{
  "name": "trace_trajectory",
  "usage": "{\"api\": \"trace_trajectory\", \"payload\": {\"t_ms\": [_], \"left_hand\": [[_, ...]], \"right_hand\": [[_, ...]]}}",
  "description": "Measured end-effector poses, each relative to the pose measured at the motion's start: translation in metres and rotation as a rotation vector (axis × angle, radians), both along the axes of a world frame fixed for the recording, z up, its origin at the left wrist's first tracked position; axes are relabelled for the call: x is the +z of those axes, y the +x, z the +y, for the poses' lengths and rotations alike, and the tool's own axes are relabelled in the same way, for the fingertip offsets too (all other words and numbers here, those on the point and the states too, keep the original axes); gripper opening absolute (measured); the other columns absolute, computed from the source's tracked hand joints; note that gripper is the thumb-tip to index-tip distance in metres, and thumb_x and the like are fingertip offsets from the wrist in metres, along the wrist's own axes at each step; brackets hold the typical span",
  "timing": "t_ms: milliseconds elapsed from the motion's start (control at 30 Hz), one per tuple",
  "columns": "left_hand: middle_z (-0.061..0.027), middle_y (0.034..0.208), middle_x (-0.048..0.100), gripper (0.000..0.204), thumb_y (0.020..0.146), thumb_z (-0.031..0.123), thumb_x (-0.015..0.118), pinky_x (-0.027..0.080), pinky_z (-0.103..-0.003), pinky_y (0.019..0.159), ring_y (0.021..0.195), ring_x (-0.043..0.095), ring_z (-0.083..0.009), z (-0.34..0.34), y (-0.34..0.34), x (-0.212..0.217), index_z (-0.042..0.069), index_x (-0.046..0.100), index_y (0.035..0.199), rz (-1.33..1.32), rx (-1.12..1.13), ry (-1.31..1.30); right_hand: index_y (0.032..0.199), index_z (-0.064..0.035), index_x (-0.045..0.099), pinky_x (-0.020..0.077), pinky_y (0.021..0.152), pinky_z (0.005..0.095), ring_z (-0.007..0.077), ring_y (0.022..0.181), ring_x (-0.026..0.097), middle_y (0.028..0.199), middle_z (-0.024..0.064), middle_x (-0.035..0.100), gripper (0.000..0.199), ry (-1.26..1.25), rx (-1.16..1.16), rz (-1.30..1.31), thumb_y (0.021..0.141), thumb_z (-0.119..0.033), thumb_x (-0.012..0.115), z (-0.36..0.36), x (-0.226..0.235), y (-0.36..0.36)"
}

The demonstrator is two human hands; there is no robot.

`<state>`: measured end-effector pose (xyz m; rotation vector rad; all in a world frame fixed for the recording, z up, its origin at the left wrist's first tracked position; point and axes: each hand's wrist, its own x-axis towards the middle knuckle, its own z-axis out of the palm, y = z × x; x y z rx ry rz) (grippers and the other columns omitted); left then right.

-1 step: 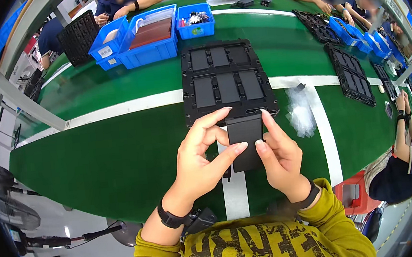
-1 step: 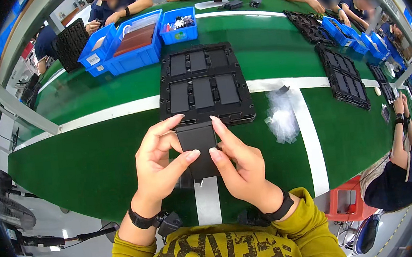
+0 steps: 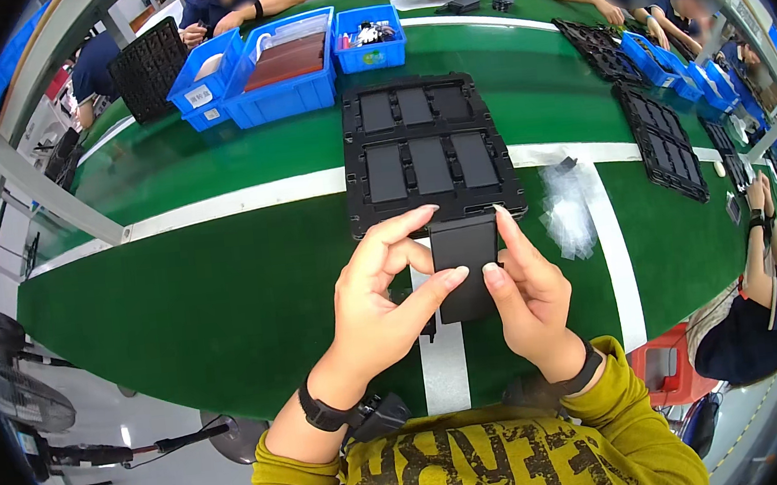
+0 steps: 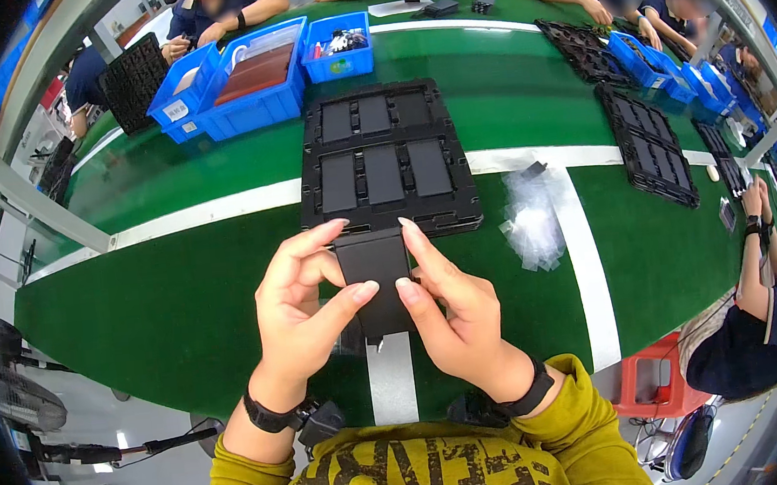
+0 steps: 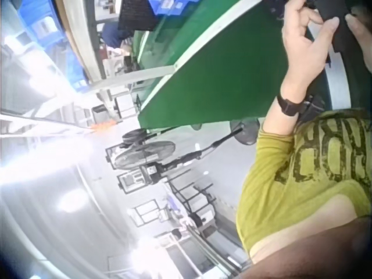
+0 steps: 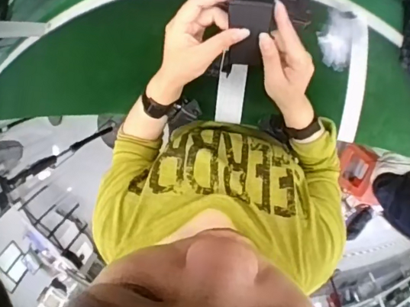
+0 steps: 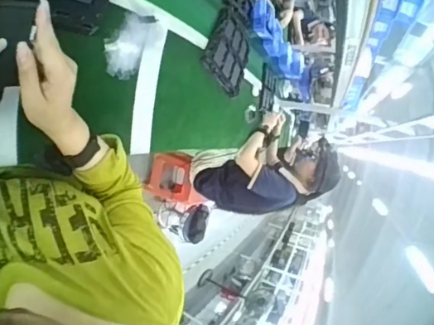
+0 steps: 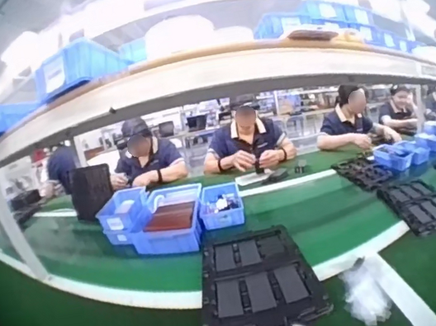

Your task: Manually assembling and inspecting small electronic components on a production line.

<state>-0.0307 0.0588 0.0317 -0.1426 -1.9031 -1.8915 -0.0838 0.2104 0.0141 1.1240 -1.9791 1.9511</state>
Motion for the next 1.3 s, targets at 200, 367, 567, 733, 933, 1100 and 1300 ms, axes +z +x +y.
{"api": "trace_trajectory", "payload": {"t_ms": [200,367,567,733,933,1100,1300], "left_hand": [[-0.0061,0.077,0.066,0.048,0.072,-0.001,0.070,0.040,-0.027,0.077,0.070,0.059,-0.0109,0.006,-0.002,-0.020,-0.003,0.055,0.118,0.205,0.250,-0.255],[-0.0064,0.077,0.062,0.053,0.070,-0.008,0.068,0.041,-0.029,0.080,0.076,0.054,-0.0141,0.004,0.000,-0.021,-0.006,0.053,0.121,0.205,0.265,-0.345],[-0.0062,0.074,0.065,0.048,0.071,-0.002,0.070,0.036,-0.028,0.071,0.064,0.058,-0.0119,0.001,-0.005,-0.023,-0.002,0.057,0.117,0.242,0.265,-0.372],[-0.0044,0.068,0.060,0.049,0.070,-0.003,0.070,0.035,-0.028,0.070,0.060,0.053,-0.0119,0.002,-0.006,-0.023,-0.003,0.057,0.117,0.251,0.217,-0.322],[-0.0039,0.067,0.059,0.049,0.070,-0.003,0.070,0.035,-0.027,0.070,0.060,0.053,-0.0113,0.001,-0.006,-0.023,-0.003,0.057,0.117,0.252,0.188,-0.336],[-0.0047,0.072,0.063,0.053,0.070,0.001,0.072,0.037,-0.028,0.074,0.066,0.058,-0.0125,-0.003,-0.002,-0.016,-0.002,0.055,0.120,0.198,0.226,-0.401],[-0.0104,0.095,0.058,0.065,0.070,0.012,0.069,0.038,-0.034,0.089,0.093,0.053,-0.0207,-0.032,-0.008,0.005,-0.001,0.046,0.129,0.107,-0.144,-0.533]], "right_hand": [[0.131,0.0057,0.040,0.0429,0.063,0.0195,0.0042,0.066,0.049,0.105,0.0132,0.063,0.047,0.006,-0.019,0.016,0.086,0.003,0.053,-0.002,-0.010,-0.002],[0.131,0.0053,0.041,0.0397,0.062,0.0173,0.0028,0.066,0.047,0.100,0.0106,0.064,0.047,0.030,0.017,-0.093,0.085,0.004,0.053,0.001,-0.007,-0.003],[0.131,0.0050,0.041,0.0427,0.064,0.0182,0.0036,0.070,0.051,0.106,0.0118,0.062,0.051,0.006,0.087,-0.131,0.083,0.007,0.056,0.002,-0.008,-0.007],[0.131,0.0045,0.040,0.0498,0.072,0.0235,0.0102,0.084,0.060,0.113,0.0157,0.060,0.055,-0.111,0.135,-0.157,0.080,0.010,0.059,-0.004,-0.014,-0.008],[0.132,0.0050,0.038,0.0502,0.078,0.0256,0.0140,0.092,0.061,0.113,0.0164,0.060,0.056,-0.116,0.151,-0.149,0.080,0.010,0.058,-0.001,-0.012,-0.005],[0.135,0.0042,0.035,0.0487,0.070,0.0223,0.0090,0.078,0.059,0.102,0.0121,0.063,0.060,-0.068,0.127,-0.268,0.080,0.008,0.059,0.000,-0.010,-0.006],[0.140,0.0046,0.020,0.0440,0.061,0.0201,0.0078,0.067,0.057,0.072,0.0068,0.059,0.074,0.014,0.308,-0.314,0.078,0.009,0.061,0.008,0.000,-0.004]]}}
